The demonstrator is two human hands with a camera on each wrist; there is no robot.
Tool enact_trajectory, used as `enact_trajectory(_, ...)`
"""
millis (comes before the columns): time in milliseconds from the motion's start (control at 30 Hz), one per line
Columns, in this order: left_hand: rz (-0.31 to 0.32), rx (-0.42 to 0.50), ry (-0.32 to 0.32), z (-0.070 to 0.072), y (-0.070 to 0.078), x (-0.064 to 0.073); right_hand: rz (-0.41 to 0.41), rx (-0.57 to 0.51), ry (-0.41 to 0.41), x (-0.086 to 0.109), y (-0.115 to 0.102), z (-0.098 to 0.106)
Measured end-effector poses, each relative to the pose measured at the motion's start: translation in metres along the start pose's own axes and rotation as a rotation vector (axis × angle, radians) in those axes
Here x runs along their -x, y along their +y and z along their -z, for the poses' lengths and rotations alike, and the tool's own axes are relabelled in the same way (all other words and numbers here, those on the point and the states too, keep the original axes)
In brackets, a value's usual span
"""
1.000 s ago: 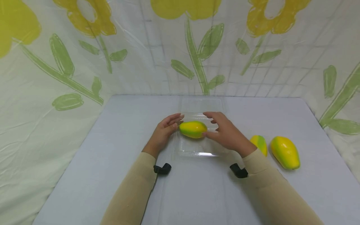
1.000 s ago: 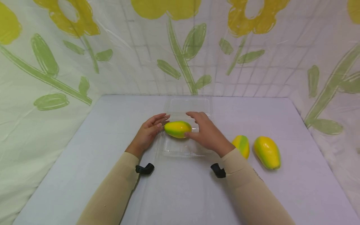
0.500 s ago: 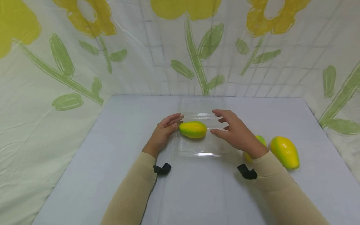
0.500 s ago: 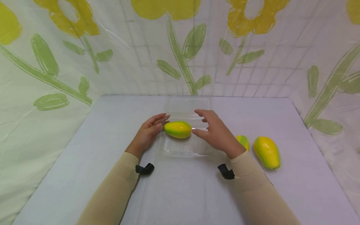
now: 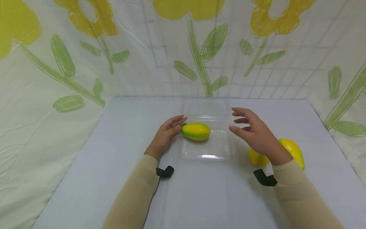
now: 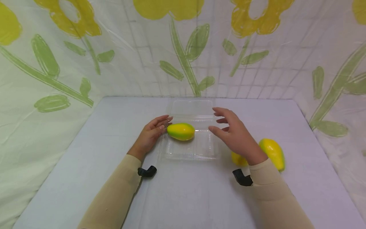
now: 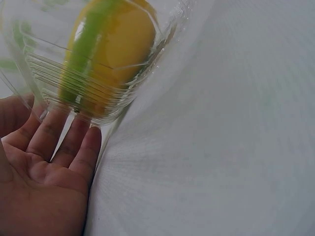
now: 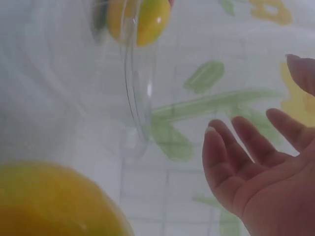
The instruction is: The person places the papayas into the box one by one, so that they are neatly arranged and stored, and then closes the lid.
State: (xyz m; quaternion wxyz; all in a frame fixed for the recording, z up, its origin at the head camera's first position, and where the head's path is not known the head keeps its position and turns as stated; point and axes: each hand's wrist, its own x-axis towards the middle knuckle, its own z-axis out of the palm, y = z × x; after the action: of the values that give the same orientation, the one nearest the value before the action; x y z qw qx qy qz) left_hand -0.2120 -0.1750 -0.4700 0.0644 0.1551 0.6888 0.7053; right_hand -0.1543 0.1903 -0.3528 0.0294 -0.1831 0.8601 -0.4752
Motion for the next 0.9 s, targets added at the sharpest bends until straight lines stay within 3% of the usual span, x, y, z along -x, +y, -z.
enact_trajectory(133,-0.005,0.004,0.001,0.000,0.001,0.000,-0.009,-0.008,0.037,0.006,0.006,0.012)
enact_trajectory(367,0.000,-0.008,0.002,0.000,0.000,0.000,-0.023,-0.118,0.082,0.021,0.014,0.026)
enact_trajectory(733,0.015,-0.004,0.008,-0.001,0.002,0.001,-0.020,-0.041,0.142,0.043,0.031,0.048)
enact_trajectory(900,0.019,-0.012,0.006,-0.001,0.002,0.001,-0.066,-0.013,0.180,0.053,0.037,0.055)
